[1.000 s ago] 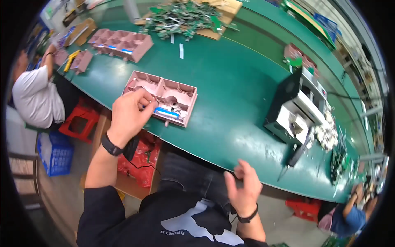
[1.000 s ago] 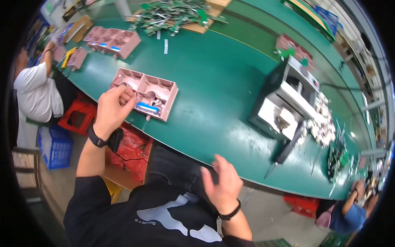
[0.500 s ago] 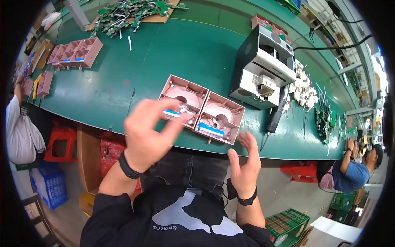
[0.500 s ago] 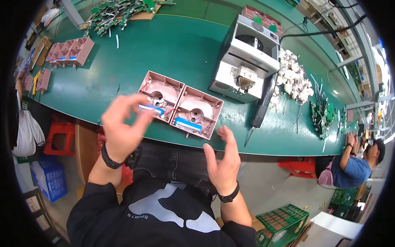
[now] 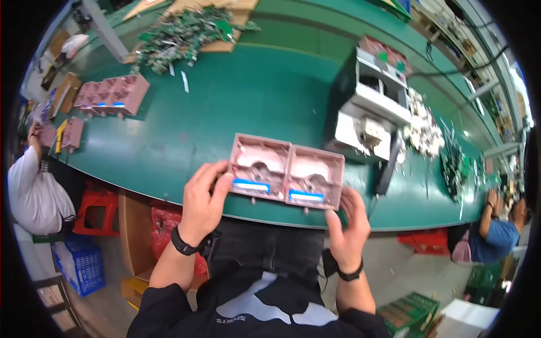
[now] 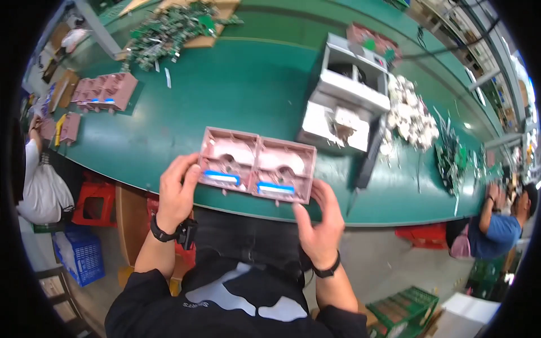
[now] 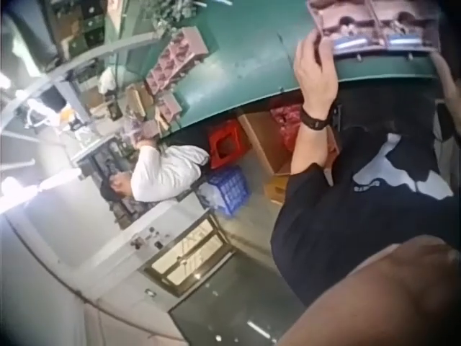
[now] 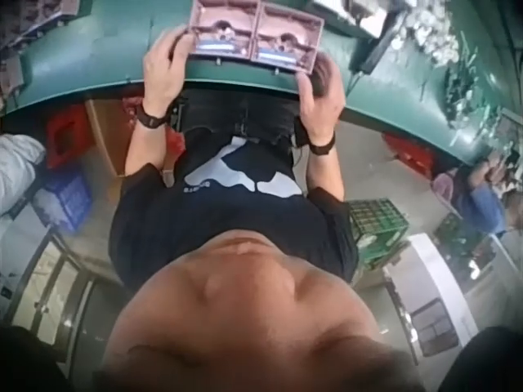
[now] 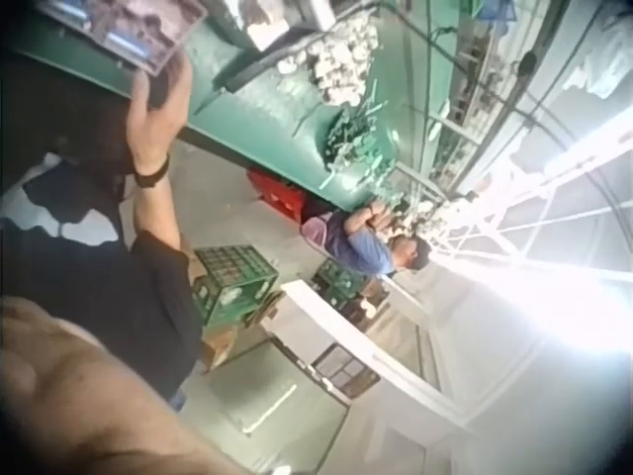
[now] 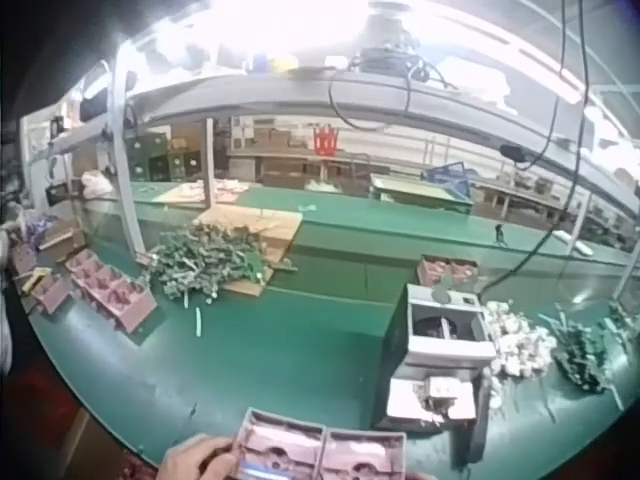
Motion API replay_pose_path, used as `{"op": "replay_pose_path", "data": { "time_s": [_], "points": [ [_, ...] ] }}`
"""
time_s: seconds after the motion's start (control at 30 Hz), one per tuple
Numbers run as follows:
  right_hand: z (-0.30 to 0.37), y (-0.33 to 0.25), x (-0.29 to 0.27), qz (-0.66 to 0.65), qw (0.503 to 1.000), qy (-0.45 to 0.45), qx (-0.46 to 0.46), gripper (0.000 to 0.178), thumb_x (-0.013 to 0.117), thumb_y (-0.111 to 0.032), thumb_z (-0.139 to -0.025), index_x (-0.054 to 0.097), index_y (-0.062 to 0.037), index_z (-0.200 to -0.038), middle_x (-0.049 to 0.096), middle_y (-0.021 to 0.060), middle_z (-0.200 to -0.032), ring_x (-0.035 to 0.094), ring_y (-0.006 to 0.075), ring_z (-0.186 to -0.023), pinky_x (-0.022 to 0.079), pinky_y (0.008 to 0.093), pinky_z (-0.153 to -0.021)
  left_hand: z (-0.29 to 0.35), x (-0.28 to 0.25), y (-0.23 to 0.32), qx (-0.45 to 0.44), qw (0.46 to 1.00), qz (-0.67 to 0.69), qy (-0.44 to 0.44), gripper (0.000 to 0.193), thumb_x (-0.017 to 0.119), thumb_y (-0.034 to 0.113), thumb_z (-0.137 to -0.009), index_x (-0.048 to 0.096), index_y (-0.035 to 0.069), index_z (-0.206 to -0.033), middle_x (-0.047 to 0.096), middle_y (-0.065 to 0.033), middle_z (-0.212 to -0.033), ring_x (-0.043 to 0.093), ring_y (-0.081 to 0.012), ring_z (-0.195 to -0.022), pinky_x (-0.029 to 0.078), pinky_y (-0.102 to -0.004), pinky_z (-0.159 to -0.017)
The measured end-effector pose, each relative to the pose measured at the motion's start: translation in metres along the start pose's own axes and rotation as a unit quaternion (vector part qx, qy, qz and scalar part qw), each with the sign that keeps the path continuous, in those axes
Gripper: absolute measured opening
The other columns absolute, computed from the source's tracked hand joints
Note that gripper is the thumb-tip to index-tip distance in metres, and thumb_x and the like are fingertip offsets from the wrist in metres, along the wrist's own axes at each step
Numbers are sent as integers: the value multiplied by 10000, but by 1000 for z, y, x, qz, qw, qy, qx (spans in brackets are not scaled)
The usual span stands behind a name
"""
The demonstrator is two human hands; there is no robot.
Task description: The person uses a power screwdriver on a pink plastic housing, places a circuit board inside, and connects a motor's wires to the board. They then press the motor into the housing and use the power screwdriver again to secure the components.
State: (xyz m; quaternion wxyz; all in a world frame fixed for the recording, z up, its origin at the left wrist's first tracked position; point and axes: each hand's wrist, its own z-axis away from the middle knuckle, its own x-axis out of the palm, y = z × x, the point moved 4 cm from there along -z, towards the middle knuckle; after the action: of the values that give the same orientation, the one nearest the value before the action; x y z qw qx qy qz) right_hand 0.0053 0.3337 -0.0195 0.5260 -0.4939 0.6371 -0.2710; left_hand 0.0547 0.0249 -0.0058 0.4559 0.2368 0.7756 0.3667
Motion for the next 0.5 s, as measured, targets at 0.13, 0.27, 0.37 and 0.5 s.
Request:
{"op": "replay_pose_path", "data": {
  "time_s": [0.13, 0.27, 0.37, 0.5],
  "points": [
    [-1, 32, -27, 7, 995, 71, 63, 281, 636, -5, -984, 583, 58, -1253, 676, 93, -1007, 659, 139, -884, 523, 272, -781, -41, -13, -15, -38, 999, 3, -11, 325, 677, 202, -1000, 675, 1, -1255, 705, -112, -1029, 663, -214, -840, 525, -350, -736],
    [-5, 43, -26, -55, 988, 77, 123, 100, 608, -50, -1034, 597, 33, -981, 598, 9, -688, 547, 44, -579, 395, 212, -516, -125, -43, -14, 64, 987, -140, 44, 323, 760, 235, -927, 700, 30, -1168, 712, -93, -986, 691, -248, -881, 549, -377, -771],
    [-1, 53, -25, 57, 992, 100, 53, 158, 616, -67, -1036, 587, 25, -912, 563, -5, -621, 518, 44, -517, 375, 217, -475, -196, -46, -38, 90, 959, -256, 77, 399, 812, 292, -872, 698, 44, -1162, 721, -102, -1005, 709, -283, -938, 567, -412, -815],
    [-3, 43, -23, 48, 986, 127, 94, 163, 678, -65, -988, 614, 11, -859, 576, 32, -604, 535, 104, -495, 401, 268, -482, -266, -46, -84, 125, 913, -371, 114, 546, 849, 317, -830, 652, 69, -1275, 731, -109, -1011, 708, -293, -914, 573, -415, -812]
  ]
}}
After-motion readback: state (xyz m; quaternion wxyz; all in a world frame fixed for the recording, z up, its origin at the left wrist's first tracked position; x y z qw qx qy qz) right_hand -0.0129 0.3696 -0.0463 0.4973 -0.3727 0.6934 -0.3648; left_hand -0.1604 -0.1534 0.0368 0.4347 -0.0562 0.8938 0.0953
